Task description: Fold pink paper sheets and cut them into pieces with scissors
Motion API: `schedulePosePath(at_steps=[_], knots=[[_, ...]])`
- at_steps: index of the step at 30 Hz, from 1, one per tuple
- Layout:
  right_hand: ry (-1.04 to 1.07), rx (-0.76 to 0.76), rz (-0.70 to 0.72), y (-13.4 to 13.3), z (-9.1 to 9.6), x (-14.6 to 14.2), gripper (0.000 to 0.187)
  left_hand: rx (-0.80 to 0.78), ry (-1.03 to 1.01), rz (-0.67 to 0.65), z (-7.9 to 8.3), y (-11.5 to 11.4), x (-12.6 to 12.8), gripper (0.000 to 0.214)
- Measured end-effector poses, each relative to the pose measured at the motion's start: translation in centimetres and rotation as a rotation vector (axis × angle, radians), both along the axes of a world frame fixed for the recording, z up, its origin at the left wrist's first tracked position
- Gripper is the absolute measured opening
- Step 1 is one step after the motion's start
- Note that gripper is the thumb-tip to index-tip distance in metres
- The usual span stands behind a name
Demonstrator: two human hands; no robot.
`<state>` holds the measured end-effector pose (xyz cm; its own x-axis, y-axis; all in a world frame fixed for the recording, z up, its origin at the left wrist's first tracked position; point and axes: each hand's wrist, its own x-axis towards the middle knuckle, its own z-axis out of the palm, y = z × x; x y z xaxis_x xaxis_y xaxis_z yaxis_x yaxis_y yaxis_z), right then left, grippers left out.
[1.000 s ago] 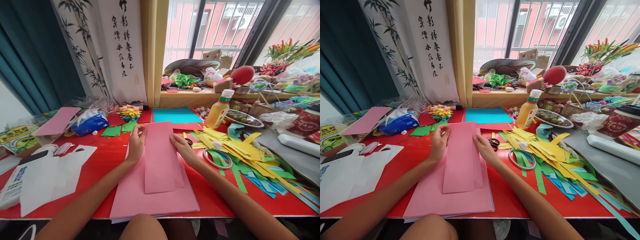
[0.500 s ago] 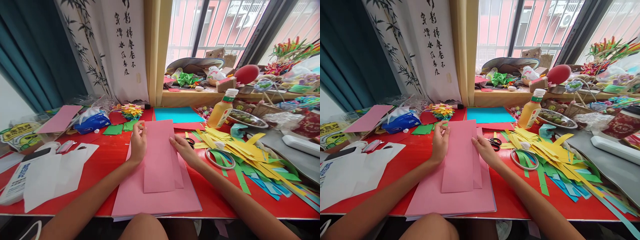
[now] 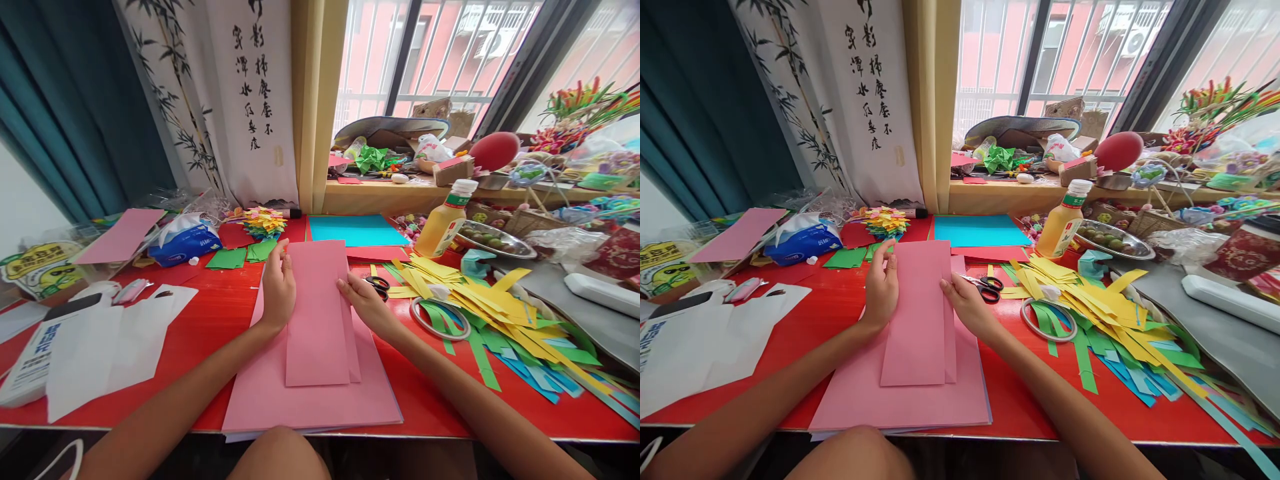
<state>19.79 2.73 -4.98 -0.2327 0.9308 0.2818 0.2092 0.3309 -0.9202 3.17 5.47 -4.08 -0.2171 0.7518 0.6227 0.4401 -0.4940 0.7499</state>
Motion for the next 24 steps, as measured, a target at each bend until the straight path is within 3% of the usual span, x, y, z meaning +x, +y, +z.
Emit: schedulePosePath(at_steps=[7,15,24], knots=[[0.035,0.001,0.03,-0.07,0.02,-0.03,0.024,0.03,0.034,-0.011,0.11,0.25,-0.29,0.035],[0.153,-0.06,0.038,0.15,0.15,0.18,0.024,-0.108,-0.159,-0.236,0.75,0.45,-0.97,0.036],[0.186,-0.099,0.028,0.48,0.16,0.28,0.025,-0.108,-0.168,-0.253,0.93,0.37,-0.96,0.03]])
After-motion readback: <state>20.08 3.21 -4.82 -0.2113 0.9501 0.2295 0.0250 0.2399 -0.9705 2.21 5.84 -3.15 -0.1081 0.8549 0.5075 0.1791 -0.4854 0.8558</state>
